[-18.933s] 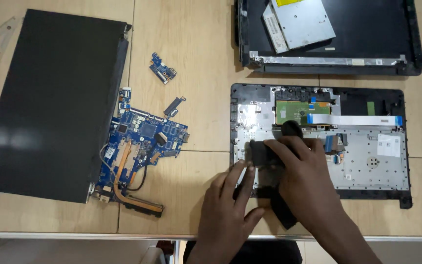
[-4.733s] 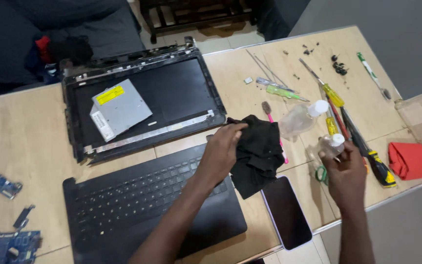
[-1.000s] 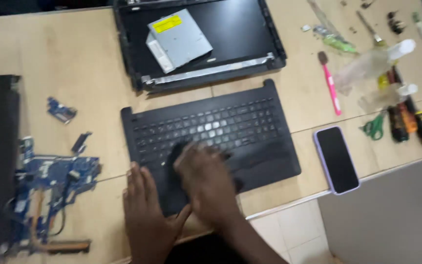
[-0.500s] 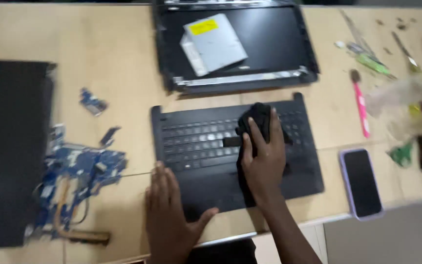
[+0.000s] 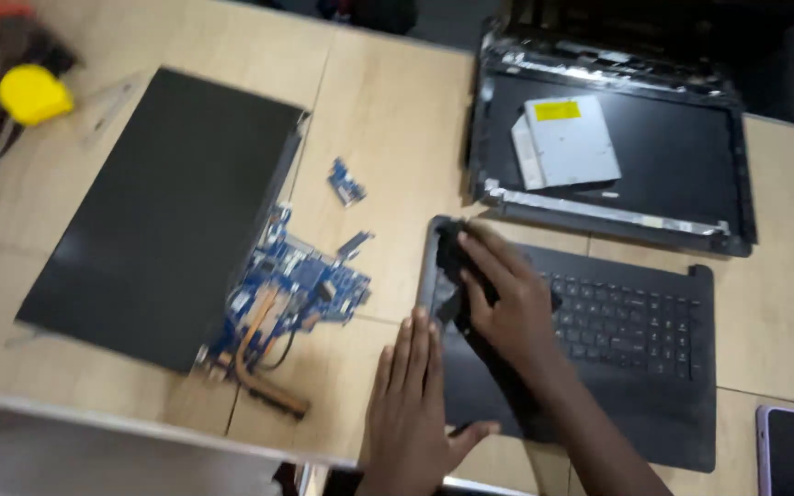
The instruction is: Cleaning internal laptop components with a brush and wiping the keyboard with a cloth
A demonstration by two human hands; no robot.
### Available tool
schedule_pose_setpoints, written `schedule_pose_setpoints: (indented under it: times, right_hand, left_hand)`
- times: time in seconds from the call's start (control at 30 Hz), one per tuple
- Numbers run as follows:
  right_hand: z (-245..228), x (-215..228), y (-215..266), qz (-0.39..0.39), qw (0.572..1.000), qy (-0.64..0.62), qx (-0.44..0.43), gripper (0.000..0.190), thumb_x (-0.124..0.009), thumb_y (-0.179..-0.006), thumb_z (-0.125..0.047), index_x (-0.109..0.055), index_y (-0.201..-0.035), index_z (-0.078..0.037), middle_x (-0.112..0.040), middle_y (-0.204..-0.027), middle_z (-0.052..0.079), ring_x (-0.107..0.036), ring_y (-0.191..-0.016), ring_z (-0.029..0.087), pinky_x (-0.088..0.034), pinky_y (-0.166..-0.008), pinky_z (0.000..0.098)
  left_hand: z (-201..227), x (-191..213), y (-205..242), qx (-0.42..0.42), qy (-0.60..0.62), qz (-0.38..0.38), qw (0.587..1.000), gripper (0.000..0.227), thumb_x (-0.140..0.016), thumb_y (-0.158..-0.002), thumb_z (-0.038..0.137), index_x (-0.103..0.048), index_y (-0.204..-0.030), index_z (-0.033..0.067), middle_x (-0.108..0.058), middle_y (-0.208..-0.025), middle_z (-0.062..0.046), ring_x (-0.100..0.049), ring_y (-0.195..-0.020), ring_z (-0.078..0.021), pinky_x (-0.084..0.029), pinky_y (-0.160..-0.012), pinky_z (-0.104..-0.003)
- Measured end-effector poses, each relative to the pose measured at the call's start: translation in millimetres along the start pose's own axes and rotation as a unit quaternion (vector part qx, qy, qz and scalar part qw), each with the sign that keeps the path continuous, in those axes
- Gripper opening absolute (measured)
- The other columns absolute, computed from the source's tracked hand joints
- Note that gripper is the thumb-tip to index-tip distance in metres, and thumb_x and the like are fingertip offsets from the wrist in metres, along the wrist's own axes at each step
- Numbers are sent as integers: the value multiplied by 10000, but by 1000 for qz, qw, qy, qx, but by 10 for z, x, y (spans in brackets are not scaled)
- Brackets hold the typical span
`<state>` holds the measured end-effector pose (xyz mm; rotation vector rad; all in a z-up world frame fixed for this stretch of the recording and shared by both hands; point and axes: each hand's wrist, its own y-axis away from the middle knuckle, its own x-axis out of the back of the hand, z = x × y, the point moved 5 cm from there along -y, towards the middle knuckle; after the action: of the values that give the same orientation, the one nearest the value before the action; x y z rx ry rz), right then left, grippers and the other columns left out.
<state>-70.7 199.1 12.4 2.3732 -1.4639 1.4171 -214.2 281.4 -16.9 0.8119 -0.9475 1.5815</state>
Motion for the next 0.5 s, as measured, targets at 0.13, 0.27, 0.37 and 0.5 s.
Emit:
schedule_pose_setpoints:
  times: [0.13,0.27,0.37,0.5]
  right_hand:
    - [-11,-130,74,-22,999,-5,25,372,-669,-923,-58,-700,-1289,-118,-663,-1388,181,-665,-1261,364,-525,-1052,447]
    - [149,-188,-320,73,993,70,57,264,-652,-1004,-31,-731,-1255,-12,-670,-1361,184,-601,-1324,415,-490,-1129,501]
    - [-256,-301,-188,-16,996,-1,83,119,-620,-904,23,-692,-999,20,-724,-1142,240,-698,-1041,414,-589,-909,482]
    - [-143,196,20,19,999,-13,23,234,-704,-911,22,-748,-1137,-15,-710,-1266,196,-690,-1187,324,-511,-1121,412]
  left_hand:
    - [-36,-129,-7,-5,5,-17,1000,1394,-818,-695,846,-216,-1613,-11,-171,-1730,-192,-189,-1588,-343,-199,-1227,-491]
    - [-42,-116,36,-4,-61,0,998,1485,-873,-626,912,-238,-1611,0,-199,-1726,-182,-200,-1594,-321,-193,-1254,-448]
    - [-35,-86,35,3,-42,-5,999,1407,-808,-681,891,-243,-1615,4,-237,-1712,-180,-226,-1577,-327,-196,-1243,-456]
    - [-65,-155,59,5,-17,12,1000,1318,-605,-760,936,-236,-1614,4,-228,-1718,-188,-251,-1581,-337,-257,-1207,-488]
